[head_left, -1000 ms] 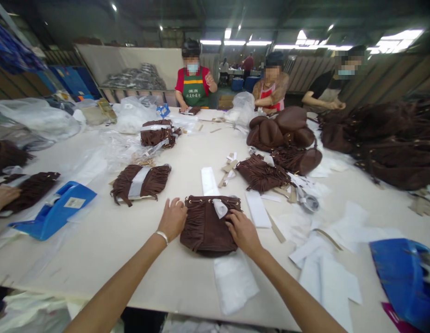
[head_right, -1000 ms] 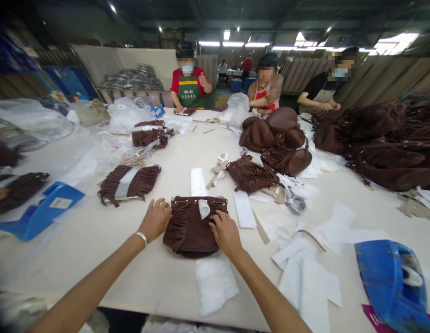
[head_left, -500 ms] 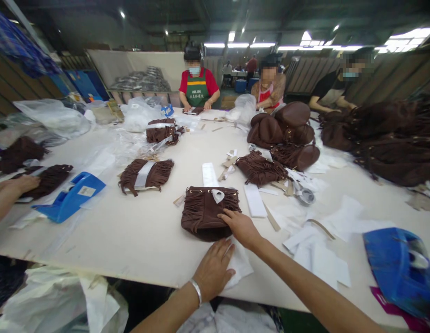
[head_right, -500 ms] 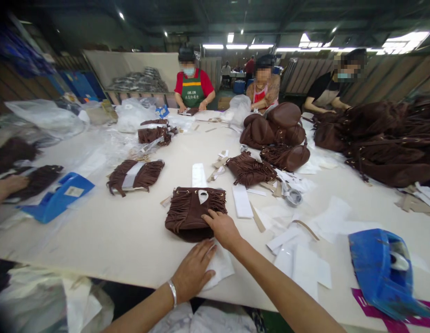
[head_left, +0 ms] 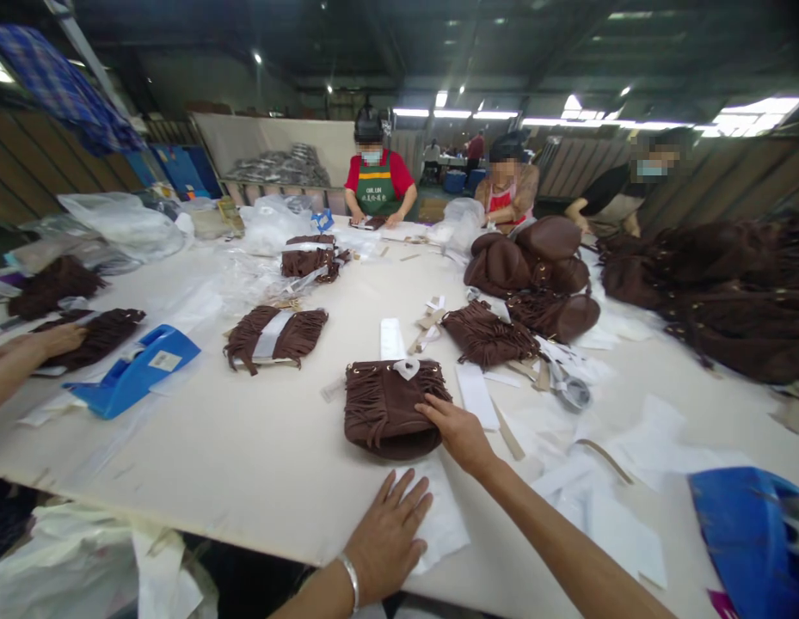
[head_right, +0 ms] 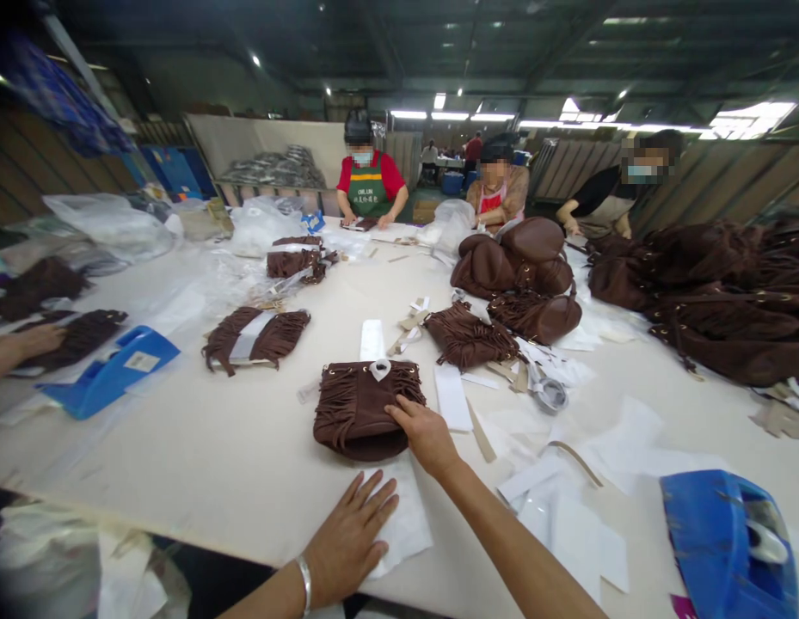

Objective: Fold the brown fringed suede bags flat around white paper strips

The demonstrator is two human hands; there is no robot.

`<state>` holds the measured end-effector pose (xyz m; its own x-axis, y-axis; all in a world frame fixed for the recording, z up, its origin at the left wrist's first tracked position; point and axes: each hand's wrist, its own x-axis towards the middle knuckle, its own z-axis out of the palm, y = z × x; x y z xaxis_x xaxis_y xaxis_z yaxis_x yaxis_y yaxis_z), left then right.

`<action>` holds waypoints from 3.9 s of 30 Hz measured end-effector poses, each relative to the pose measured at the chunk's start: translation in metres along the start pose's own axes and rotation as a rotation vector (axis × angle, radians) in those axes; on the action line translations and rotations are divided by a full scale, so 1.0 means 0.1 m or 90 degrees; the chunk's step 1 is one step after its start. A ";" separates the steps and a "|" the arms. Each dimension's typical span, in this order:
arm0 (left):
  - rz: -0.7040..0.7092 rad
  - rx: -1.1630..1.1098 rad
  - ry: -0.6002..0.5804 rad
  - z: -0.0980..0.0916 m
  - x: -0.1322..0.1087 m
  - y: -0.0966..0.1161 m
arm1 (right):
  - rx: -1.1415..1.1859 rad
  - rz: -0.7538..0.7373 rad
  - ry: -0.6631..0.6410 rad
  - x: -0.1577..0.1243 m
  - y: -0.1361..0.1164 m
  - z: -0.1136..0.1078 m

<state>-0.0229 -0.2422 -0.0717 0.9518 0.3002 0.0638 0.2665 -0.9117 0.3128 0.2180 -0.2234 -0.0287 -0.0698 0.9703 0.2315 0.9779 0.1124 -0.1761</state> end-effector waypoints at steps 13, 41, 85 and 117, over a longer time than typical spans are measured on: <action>0.031 -0.026 0.149 -0.14 -0.06 -0.13 | -0.076 -0.064 -0.065 -0.02 -0.19 -0.11; -0.231 0.086 0.265 -0.44 0.15 -1.13 | 0.152 0.384 0.159 -0.63 -0.18 0.33; -0.102 0.233 0.331 -0.30 0.31 -1.12 | -0.065 0.098 0.145 -0.38 -0.20 0.23; -0.338 -0.101 0.325 -0.37 0.15 -1.30 | -0.246 -0.201 0.030 0.12 -0.43 0.41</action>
<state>-0.0489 -0.1085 -0.0767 0.5017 0.8166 0.2855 0.6082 -0.5677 0.5549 0.1672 -0.2081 -0.0576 -0.3737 0.8901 0.2610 0.9126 0.3026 0.2750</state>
